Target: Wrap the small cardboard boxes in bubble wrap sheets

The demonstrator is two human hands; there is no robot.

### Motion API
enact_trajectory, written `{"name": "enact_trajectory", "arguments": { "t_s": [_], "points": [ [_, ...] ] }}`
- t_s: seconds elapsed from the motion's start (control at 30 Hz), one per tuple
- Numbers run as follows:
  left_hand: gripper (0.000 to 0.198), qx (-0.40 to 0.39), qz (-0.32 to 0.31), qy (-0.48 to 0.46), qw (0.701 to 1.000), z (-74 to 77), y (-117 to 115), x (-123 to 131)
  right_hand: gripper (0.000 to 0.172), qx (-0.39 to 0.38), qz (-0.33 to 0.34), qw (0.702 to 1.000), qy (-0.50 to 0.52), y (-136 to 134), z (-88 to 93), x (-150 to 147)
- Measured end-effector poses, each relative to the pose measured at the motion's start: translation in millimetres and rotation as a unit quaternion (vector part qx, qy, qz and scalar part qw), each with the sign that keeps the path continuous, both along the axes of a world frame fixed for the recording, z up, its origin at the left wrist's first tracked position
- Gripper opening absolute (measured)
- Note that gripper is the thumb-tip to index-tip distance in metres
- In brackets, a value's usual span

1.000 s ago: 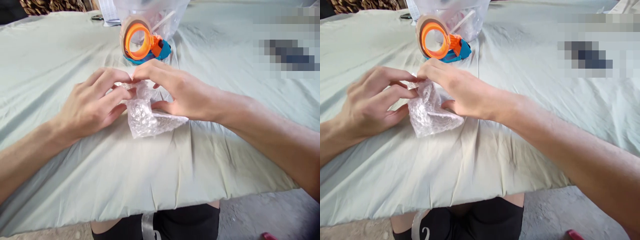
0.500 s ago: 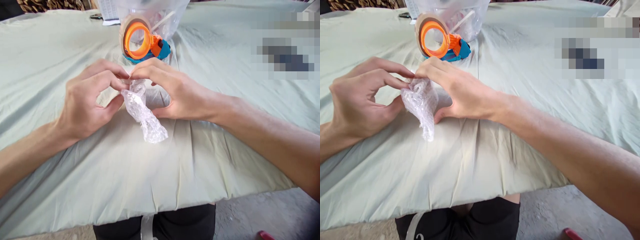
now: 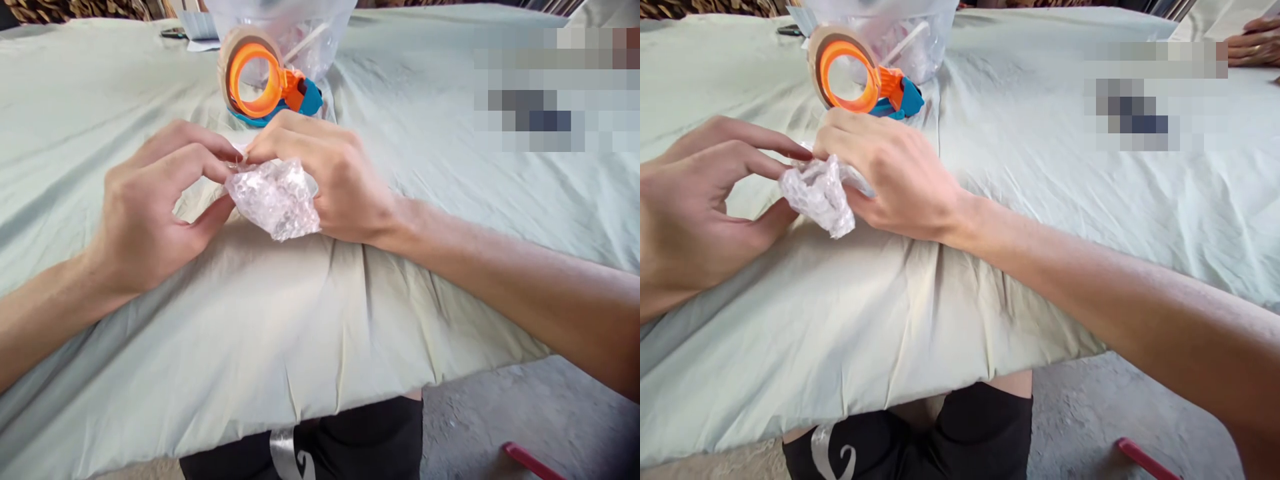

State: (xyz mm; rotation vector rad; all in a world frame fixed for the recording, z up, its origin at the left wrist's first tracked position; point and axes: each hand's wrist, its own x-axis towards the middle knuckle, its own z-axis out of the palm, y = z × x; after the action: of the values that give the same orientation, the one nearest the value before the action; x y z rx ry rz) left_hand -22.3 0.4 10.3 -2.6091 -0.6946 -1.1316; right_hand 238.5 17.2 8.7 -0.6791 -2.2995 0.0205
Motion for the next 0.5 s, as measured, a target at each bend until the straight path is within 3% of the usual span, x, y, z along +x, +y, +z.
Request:
{"name": "enact_trajectory", "arguments": {
  "t_s": [0.07,0.2,0.33,0.5],
  "points": [
    [0.009,0.004,-0.006,0.018,1.0,0.1,2.1,-1.1,0.023,-0.012,-0.008,0.999,0.032,-1.0,-2.2,-0.8],
    [0.051,0.024,-0.013,0.065,0.998,-0.2,3.4,-0.5,0.009,-0.013,-0.003,0.996,0.092,-3.7,-5.0,-3.6],
    [0.026,0.02,0.018,0.002,1.0,-2.3,2.4,3.9,0.014,-0.004,0.003,0.997,0.073,-5.5,-2.6,-2.1],
    [0.035,-0.005,-0.001,-0.048,0.999,-4.8,9.6,0.3,0.028,0.022,0.008,0.999,0.024,0.5,2.2,5.1]
  ]
}}
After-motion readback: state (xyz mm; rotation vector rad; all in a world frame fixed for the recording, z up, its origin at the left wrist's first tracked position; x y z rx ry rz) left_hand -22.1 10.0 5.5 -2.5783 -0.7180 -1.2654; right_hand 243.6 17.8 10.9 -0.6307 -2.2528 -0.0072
